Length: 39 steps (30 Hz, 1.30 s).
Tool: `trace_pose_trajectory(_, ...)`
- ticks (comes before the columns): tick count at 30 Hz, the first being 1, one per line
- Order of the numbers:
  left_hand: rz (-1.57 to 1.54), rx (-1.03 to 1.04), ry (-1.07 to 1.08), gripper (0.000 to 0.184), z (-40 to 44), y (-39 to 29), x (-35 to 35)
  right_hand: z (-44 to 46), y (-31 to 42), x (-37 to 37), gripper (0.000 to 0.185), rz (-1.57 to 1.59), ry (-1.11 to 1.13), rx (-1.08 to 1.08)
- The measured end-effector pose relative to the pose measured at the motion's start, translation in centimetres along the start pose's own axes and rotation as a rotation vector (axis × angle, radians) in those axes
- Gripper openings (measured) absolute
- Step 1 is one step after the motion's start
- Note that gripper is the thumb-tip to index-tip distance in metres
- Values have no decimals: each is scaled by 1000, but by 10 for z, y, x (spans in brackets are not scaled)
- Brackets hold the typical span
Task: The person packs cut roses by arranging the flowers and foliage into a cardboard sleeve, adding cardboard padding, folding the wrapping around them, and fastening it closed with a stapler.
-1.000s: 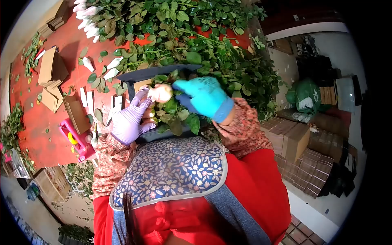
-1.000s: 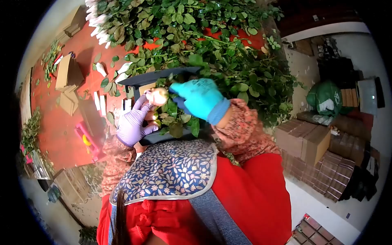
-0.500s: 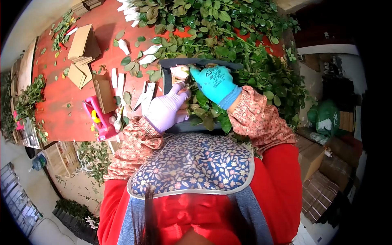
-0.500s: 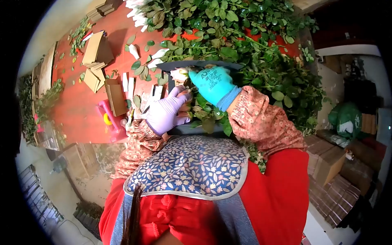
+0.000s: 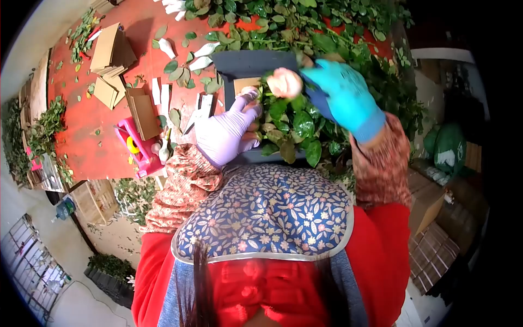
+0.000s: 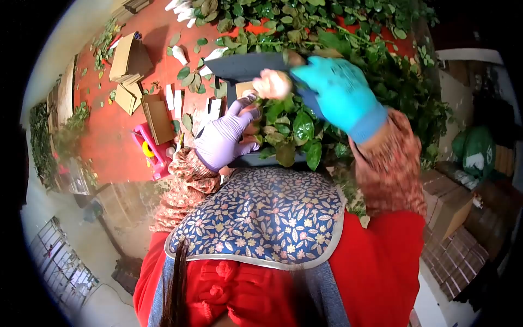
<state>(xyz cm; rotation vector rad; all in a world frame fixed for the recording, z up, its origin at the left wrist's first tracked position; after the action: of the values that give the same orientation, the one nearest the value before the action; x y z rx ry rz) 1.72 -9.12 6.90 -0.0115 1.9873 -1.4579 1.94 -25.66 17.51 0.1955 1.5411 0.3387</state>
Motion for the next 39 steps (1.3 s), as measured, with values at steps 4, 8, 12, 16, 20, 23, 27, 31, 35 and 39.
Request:
trace_pose_trajectory(4, 157, 29, 64, 64, 0, -12, -3, -20, 28, -2, 24, -232, 207, -149)
trace_pose_trajectory(8, 206, 69, 23, 66, -2, -14, -4, -29, 23, 31, 43, 37, 203, -332)
trace_pose_trajectory(12, 204, 74, 39, 61, -3, -17, -5, -14, 8, 51, 42, -70, 112, -213)
trace_pose_trajectory(16, 170, 69, 38, 60, -4, -12, -1, 5, 15, 78, 39, -402, -1, -122)
trace_pose_trajectory(20, 269, 68, 43, 60, -5, -15, -1, 14, 23, 90, 39, -462, 12, -49)
trace_pose_trajectory(23, 103, 30, 27, 60, -3, -7, 3, 20, 19, 108, 36, -483, 81, -44)
trace_pose_trajectory(27, 79, 58, 4, 61, -3, -9, 1, 20, 19, 134, 29, -651, 90, -103)
trace_pose_trajectory(31, 114, -8, 99, 64, -3, -5, 7, 21, 16, 134, 30, -612, 141, -65)
trace_pose_trajectory(35, 214, 97, 26, 61, 5, -18, -6, 19, 20, 138, 21, -692, 21, -139)
trace_pose_trajectory(39, 198, 241, -198, 43, 11, -22, -37, 16, 17, 132, 21, -564, -37, -84)
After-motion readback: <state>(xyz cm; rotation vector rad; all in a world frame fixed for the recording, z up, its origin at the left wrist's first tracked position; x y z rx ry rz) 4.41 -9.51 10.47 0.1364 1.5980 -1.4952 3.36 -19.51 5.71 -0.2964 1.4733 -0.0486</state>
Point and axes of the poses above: each hand's wrist, its own z-axis towards the middle knuckle, its own x-axis out of the palm, y = z × x, the point moved 10 cm from there along z, towards the middle knuckle, and after that the axes turned 7 degrees about x, right-handed, at the moved point
